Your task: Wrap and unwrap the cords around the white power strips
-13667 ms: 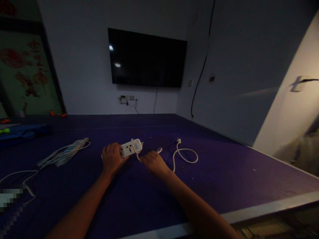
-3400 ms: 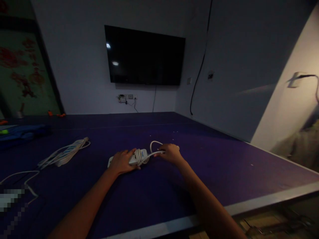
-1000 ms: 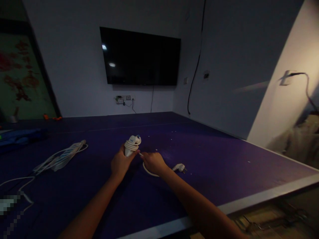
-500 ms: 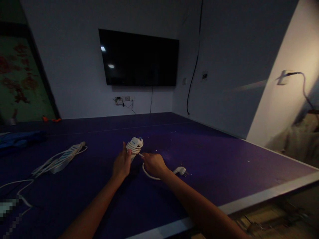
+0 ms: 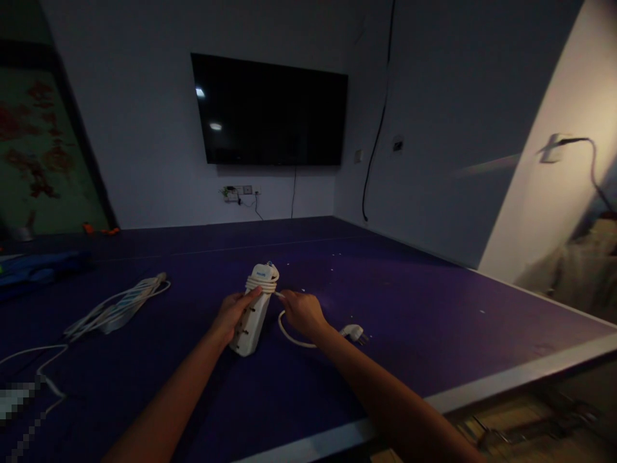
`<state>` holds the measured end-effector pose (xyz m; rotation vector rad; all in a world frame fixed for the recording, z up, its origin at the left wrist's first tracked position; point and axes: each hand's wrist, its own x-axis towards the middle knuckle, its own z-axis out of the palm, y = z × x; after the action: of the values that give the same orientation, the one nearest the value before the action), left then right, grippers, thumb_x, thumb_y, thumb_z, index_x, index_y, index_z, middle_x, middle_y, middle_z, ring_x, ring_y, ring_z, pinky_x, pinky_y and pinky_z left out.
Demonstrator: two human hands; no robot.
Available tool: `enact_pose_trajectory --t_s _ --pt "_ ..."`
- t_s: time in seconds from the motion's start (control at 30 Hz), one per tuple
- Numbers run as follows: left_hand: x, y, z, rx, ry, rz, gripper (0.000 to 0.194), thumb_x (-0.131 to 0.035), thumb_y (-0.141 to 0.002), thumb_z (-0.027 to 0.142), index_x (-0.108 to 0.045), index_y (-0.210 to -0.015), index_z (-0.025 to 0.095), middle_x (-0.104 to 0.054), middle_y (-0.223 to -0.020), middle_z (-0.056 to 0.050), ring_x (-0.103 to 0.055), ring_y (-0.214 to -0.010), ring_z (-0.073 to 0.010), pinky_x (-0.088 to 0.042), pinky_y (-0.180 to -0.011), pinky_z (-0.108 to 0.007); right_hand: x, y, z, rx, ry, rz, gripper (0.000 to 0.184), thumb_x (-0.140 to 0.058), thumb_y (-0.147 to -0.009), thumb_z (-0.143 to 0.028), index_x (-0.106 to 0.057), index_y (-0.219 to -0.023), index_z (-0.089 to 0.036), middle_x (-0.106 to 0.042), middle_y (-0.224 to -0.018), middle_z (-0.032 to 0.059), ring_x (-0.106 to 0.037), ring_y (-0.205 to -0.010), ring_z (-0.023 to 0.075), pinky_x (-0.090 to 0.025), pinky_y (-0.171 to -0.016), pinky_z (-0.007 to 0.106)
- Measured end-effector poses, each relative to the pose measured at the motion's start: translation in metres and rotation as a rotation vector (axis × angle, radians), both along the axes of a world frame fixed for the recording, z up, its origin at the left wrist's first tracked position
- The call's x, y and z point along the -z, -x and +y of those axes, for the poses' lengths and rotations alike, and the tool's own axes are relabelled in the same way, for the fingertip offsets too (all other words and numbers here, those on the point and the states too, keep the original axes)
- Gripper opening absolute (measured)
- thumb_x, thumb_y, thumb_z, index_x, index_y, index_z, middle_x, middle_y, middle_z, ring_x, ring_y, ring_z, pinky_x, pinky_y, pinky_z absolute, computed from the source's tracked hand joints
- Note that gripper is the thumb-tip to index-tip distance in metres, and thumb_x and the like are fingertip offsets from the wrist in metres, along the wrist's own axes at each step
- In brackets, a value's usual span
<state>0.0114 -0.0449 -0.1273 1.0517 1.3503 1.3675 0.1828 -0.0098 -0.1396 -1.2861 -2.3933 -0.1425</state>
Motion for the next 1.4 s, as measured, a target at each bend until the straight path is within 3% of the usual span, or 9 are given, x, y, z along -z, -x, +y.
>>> enact_pose_trajectory --t_s 0.2,0.33,0.43,0.53,0.6,0.8,1.07,1.23,1.4 --pt "0.008 -0.009 0.003 -0.014 -0.038 -0.004 0.049 -0.070 -0.051 0.058 -0.061 -0.071 0.014 -0.059 -0.052 0.000 -0.052 -0.043 -0.0121 -0.038 -0.044 -0.024 0.001 0.000 0.001 0.000 -0.011 0.011 0.030 -0.033 -0.093 -0.031 -0.059 -0.098 -0.017 -0.068 -0.089 0.0096 -0.063 -0.074 0.0170 -0.035 -0.057 0.023" --pt "0.005 -0.012 0.003 -0.171 -0.185 0.197 0.054 -0.071 -0.049 0.058 -0.062 -0.077 0.013 -0.066 -0.067 -0.005 -0.059 -0.055 -0.0162 -0.042 -0.050 -0.025 0.004 0.001 0.005 -0.084 0.047 0.311 0.033 -0.038 -0.090 -0.036 -0.061 -0.078 -0.016 -0.066 -0.074 0.0053 -0.059 -0.066 0.0134 -0.032 -0.055 0.021" --pt "0.001 -0.011 0.000 -0.303 -0.247 0.420 0.058 -0.069 -0.049 0.061 -0.061 -0.081 0.013 -0.068 -0.076 -0.008 -0.062 -0.065 -0.0203 -0.044 -0.056 -0.027 0.007 0.004 0.011 -0.264 0.296 0.645 0.044 -0.039 -0.086 -0.049 -0.058 -0.065 -0.015 -0.056 -0.053 0.0004 -0.050 -0.050 0.0099 -0.031 -0.048 0.020" --pt "0.000 -0.010 -0.002 -0.387 -0.288 0.613 0.058 -0.065 -0.053 0.063 -0.059 -0.085 0.015 -0.068 -0.081 -0.009 -0.063 -0.071 -0.0223 -0.044 -0.059 -0.028 0.009 0.007 0.015 -0.386 0.664 0.875 0.049 -0.041 -0.079 -0.059 -0.059 -0.070 -0.014 -0.052 -0.047 -0.0021 -0.047 -0.040 0.0091 -0.032 -0.043 0.019" --pt "0.000 -0.008 -0.004 -0.449 -0.285 0.727 0.059 -0.063 -0.055 0.064 -0.059 -0.089 0.016 -0.068 -0.084 -0.010 -0.064 -0.074 -0.0238 -0.043 -0.059 -0.028 0.009 0.007 0.018 -0.388 0.778 0.938 0.050 -0.044 -0.076 -0.060 -0.061 -0.076 -0.012 -0.056 -0.048 -0.0008 -0.049 -0.040 0.0096 -0.035 -0.044 0.020" --pt "-0.002 0.000 -0.004 -0.621 -0.162 0.973 0.064 -0.052 -0.063 0.070 -0.057 -0.097 0.016 -0.068 -0.085 -0.013 -0.064 -0.078 -0.0288 -0.041 -0.059 -0.031 0.009 0.006 0.019 -0.373 0.679 0.905 0.042 -0.049 -0.076 -0.051 -0.065 -0.076 -0.012 -0.060 -0.053 0.0011 -0.051 -0.047 0.0096 -0.037 -0.049 0.021" --pt "0.002 -0.002 -0.007 -0.643 -0.128 1.247 0.063 -0.045 -0.067 0.073 -0.052 -0.094 0.016 -0.067 -0.075 -0.011 -0.065 -0.070 -0.0284 -0.037 -0.054 -0.029 0.008 0.012 0.002 -0.521 0.628 0.869 0.037 -0.054 -0.077 -0.050 -0.059 -0.070 -0.014 -0.054 -0.052 -0.0027 -0.044 -0.043 0.0059 -0.030 -0.043 0.017" --pt "0.007 -0.007 -0.008 -0.671 -0.153 1.379 0.060 -0.042 -0.070 0.073 -0.051 -0.091 0.017 -0.067 -0.072 -0.010 -0.065 -0.069 -0.0273 -0.035 -0.053 -0.027 0.011 0.011 0.002 -0.484 0.562 0.808 0.041 -0.054 -0.078 -0.053 -0.062 -0.072 -0.013 -0.054 -0.053 -0.0020 -0.047 -0.046 0.0074 -0.031 -0.045 0.018" --pt "0.010 -0.008 -0.007 -0.655 -0.156 1.374 0.058 -0.043 -0.070 0.072 -0.049 -0.089 0.018 -0.066 -0.071 -0.009 -0.065 -0.068 -0.0257 -0.033 -0.052 -0.026 0.014 0.011 0.001 -0.478 0.528 0.753 0.043 -0.052 -0.079 -0.054 -0.064 -0.077 -0.013 -0.053 -0.054 -0.0025 -0.047 -0.048 0.0088 -0.033 -0.047 0.019"
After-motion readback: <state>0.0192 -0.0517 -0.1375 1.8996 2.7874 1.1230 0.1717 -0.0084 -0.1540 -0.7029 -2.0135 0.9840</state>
